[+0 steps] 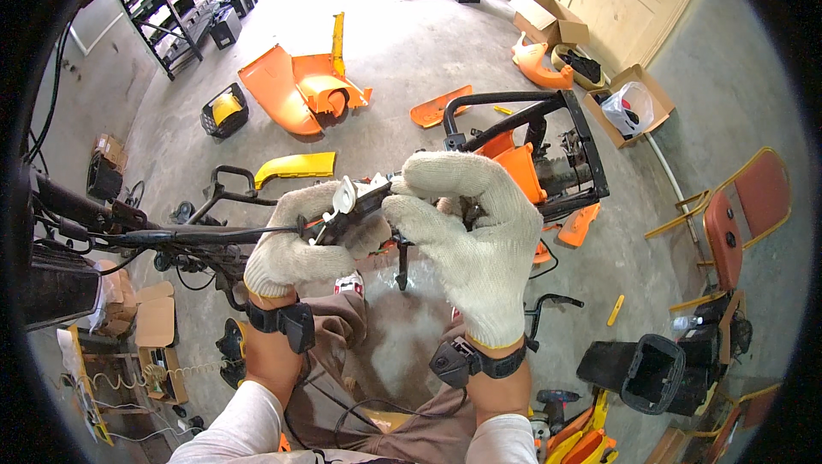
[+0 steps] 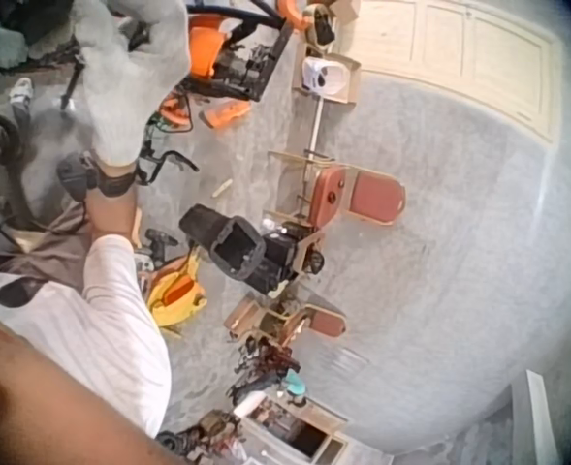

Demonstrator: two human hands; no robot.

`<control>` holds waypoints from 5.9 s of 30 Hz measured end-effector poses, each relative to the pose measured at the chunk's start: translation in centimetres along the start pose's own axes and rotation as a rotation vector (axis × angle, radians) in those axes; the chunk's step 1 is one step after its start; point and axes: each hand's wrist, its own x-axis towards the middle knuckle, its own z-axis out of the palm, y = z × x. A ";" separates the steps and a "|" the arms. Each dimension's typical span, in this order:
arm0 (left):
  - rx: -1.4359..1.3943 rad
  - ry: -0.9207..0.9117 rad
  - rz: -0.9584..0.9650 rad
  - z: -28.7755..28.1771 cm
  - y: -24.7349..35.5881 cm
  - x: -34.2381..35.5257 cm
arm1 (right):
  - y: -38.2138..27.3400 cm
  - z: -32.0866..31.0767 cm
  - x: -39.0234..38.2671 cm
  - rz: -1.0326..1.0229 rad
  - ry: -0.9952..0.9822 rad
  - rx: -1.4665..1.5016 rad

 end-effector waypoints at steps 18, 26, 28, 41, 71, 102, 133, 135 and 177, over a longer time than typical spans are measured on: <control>0.024 0.102 0.043 -0.1 -0.8 -0.9 | 0.2 -0.2 0.3 0.036 -0.053 0.054; 0.392 -0.017 0.054 0.1 0.0 -0.1 | -0.2 -1.5 1.0 0.184 -0.239 -0.032; 0.252 -0.009 0.025 0.2 -0.1 -0.4 | -0.1 -1.6 1.3 0.150 -0.314 0.005; 0.082 0.335 -0.016 0.5 -2.4 -2.2 | 0.8 -0.5 0.9 0.339 -0.282 0.434; -0.043 0.244 -0.001 0.2 0.1 0.1 | 0.5 0.2 1.7 0.368 -0.182 0.142; 0.209 0.252 -0.001 1.1 0.5 0.2 | 1.7 1.9 0.2 -0.160 0.045 -0.177; 0.266 0.280 0.044 1.2 0.6 0.0 | 2.2 2.0 0.2 -0.364 0.024 -0.304; 0.257 0.284 0.024 1.1 0.5 0.0 | 2.2 2.0 0.2 -0.360 0.024 -0.302; 0.205 0.246 -0.035 1.3 0.7 0.1 | 2.2 2.2 0.2 -0.317 0.057 -0.243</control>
